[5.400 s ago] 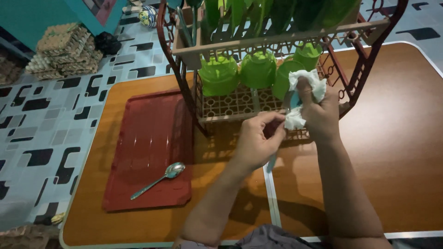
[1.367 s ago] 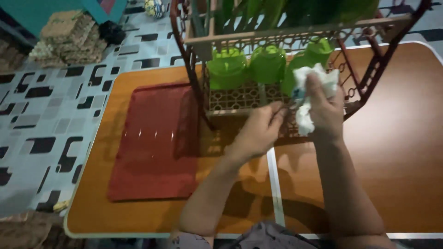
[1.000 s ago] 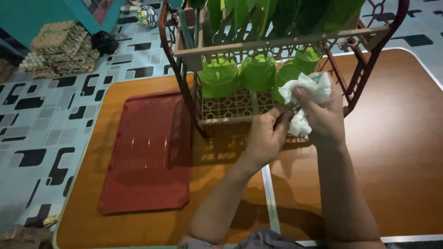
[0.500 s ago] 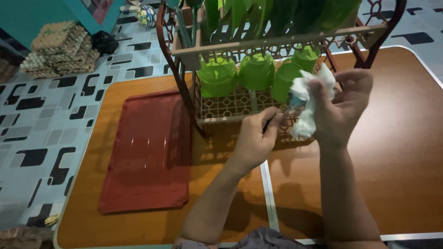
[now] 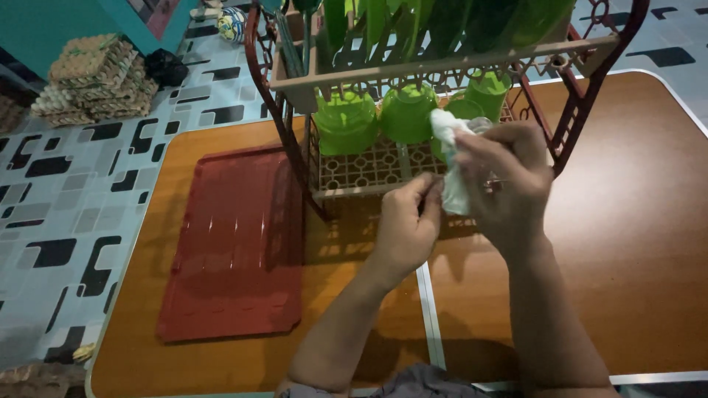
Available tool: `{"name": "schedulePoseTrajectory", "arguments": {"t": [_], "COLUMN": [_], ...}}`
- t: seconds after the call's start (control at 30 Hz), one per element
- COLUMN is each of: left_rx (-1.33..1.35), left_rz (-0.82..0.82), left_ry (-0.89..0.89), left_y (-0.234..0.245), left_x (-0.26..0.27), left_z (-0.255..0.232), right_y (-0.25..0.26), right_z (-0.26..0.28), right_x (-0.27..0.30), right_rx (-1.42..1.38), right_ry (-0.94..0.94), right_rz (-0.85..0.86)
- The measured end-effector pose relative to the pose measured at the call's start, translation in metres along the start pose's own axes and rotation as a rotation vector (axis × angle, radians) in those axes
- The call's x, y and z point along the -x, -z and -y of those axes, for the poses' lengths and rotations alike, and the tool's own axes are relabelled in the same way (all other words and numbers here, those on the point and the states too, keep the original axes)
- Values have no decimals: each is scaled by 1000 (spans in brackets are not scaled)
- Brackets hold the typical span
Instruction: Wiping metal spoons with a cloth and placing them on a red tray.
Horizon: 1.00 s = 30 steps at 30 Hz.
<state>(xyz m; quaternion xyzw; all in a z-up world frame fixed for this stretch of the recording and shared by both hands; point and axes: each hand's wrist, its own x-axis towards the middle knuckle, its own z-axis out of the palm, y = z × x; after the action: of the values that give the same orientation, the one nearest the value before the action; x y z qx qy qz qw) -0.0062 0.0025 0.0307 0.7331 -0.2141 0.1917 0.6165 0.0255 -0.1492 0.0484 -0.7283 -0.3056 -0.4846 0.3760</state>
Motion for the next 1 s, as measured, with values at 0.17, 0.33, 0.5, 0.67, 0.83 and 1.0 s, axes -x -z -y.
{"name": "schedulePoseTrajectory", "arguments": {"t": [0.17, 0.33, 0.5, 0.67, 0.83, 1.0], "left_rx": [-43, -86, -87, -60, -73, -85], "left_rz": [-31, -3, -31, -25, -8, -37], "left_ry": [-21, -59, -64, -47, -88, -51], "left_y": [3, 3, -2, 3, 2, 4], "left_x": [0, -1, 1, -1, -5, -2], "left_z": [0, 2, 26, 12, -1, 18], "right_y": [-8, 1, -20, -15, -1, -17], "right_z": [-6, -11, -12, -15, -18, -13], "right_x": [5, -2, 13, 6, 0, 8], "right_rx": [63, -2, 112, 74, 61, 162], "right_ry": [67, -5, 103, 123, 27, 167], "right_rz": [14, -27, 12, -28, -32, -8]}}
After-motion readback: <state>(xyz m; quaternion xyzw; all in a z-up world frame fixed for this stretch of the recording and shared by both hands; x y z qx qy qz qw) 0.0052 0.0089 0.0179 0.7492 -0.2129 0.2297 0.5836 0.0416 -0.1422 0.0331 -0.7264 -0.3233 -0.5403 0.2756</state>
